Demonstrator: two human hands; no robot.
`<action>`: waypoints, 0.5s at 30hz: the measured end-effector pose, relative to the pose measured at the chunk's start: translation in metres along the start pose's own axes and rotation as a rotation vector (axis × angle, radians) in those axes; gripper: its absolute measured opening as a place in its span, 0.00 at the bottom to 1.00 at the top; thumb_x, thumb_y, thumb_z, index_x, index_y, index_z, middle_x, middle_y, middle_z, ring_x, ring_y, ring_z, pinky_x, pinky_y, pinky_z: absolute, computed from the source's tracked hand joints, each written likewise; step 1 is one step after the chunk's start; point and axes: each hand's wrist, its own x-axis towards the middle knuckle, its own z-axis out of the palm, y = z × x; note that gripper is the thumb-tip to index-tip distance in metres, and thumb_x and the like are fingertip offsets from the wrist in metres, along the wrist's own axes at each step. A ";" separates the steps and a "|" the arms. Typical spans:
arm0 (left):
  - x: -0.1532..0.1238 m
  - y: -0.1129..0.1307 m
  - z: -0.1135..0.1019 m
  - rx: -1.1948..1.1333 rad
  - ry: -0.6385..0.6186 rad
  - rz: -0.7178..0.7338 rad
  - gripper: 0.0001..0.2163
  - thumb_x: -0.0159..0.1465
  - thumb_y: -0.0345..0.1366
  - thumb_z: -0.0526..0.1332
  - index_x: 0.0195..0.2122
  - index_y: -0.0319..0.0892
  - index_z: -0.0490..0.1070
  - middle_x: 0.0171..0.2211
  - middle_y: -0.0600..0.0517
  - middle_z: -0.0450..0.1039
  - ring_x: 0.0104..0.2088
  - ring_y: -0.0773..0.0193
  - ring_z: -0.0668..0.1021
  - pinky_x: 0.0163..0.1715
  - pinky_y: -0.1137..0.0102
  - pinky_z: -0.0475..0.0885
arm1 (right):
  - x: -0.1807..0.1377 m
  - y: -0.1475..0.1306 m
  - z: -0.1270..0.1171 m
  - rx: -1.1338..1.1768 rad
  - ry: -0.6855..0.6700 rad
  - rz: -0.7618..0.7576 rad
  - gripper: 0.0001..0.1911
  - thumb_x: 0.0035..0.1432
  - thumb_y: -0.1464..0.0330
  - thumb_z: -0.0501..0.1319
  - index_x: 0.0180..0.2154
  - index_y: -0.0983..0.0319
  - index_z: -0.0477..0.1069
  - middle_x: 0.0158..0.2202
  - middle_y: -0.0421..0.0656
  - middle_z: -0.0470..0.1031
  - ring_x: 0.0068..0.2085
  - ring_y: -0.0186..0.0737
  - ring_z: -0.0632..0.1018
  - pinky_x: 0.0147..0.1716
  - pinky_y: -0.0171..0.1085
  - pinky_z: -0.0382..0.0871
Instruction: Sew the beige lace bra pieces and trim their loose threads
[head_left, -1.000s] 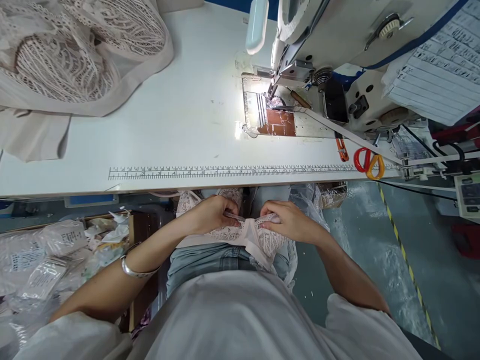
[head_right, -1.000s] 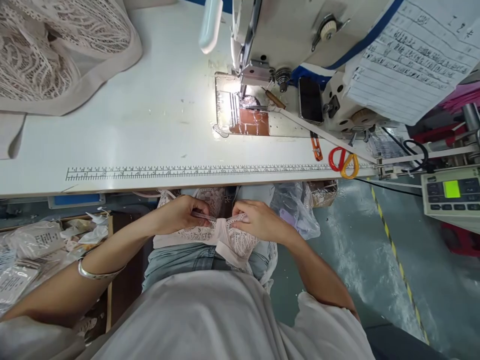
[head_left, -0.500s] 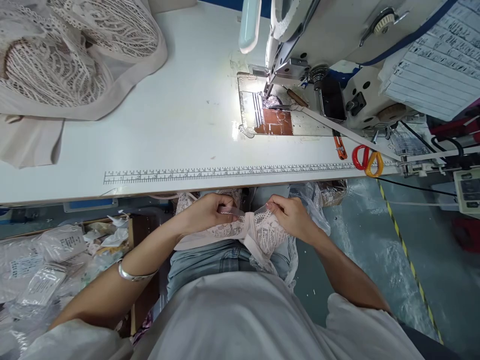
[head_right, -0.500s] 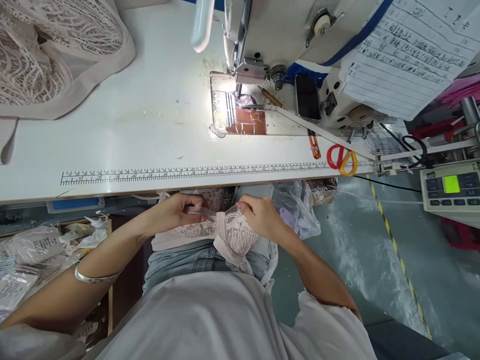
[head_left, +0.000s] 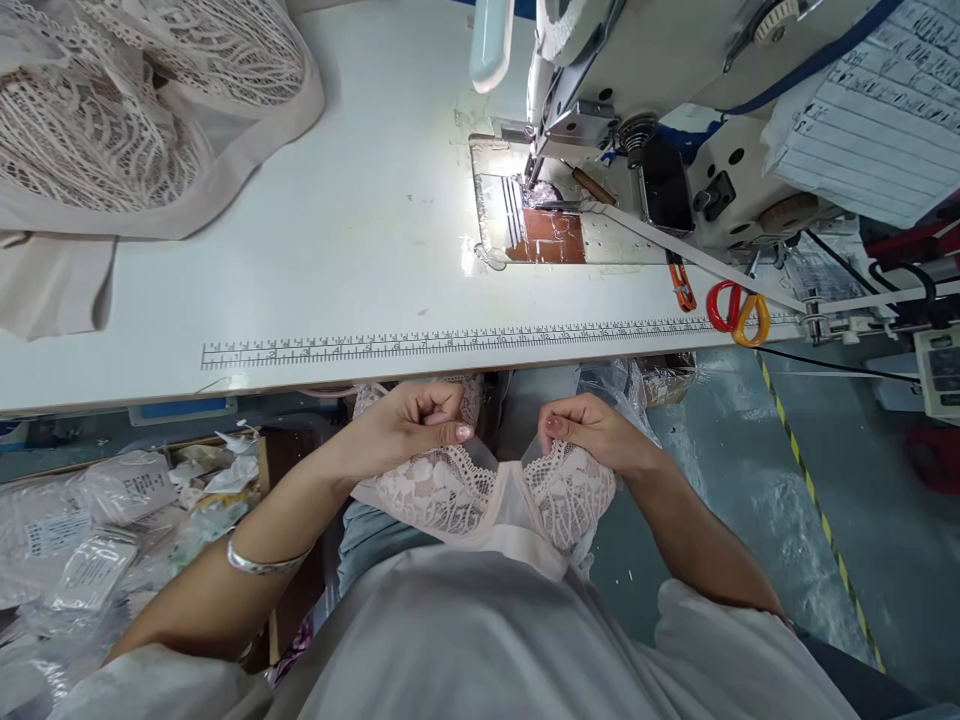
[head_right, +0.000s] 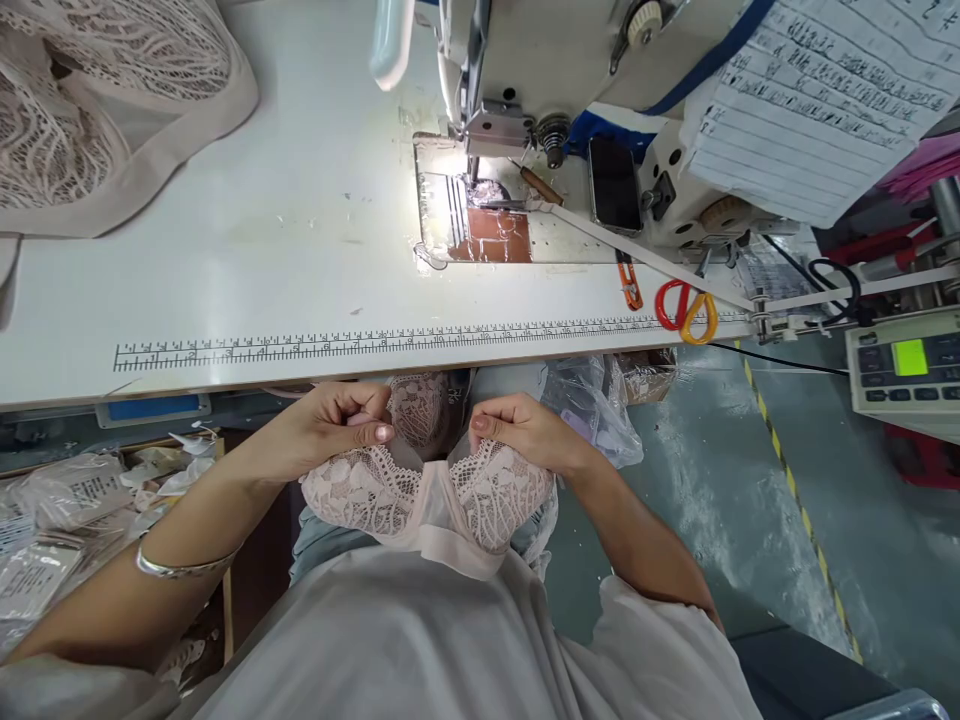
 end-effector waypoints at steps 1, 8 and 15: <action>-0.001 0.000 0.000 -0.015 -0.009 0.001 0.23 0.61 0.41 0.66 0.22 0.44 0.49 0.20 0.62 0.45 0.21 0.74 0.51 0.22 0.74 0.50 | 0.000 0.000 0.000 0.009 -0.006 -0.001 0.26 0.64 0.49 0.58 0.25 0.63 0.72 0.23 0.38 0.67 0.25 0.31 0.63 0.29 0.35 0.56; -0.002 0.000 -0.002 -0.010 -0.022 0.017 0.22 0.64 0.38 0.64 0.22 0.44 0.48 0.21 0.62 0.45 0.22 0.73 0.50 0.22 0.73 0.49 | -0.001 -0.006 0.001 0.002 -0.016 0.009 0.27 0.64 0.49 0.58 0.25 0.63 0.72 0.21 0.36 0.64 0.24 0.31 0.61 0.28 0.35 0.54; -0.002 0.001 -0.002 0.037 -0.013 0.019 0.22 0.64 0.39 0.64 0.22 0.44 0.48 0.21 0.61 0.45 0.22 0.73 0.50 0.22 0.71 0.46 | -0.002 -0.006 0.001 0.004 0.000 0.010 0.27 0.63 0.48 0.59 0.25 0.63 0.74 0.21 0.37 0.64 0.24 0.31 0.61 0.26 0.35 0.54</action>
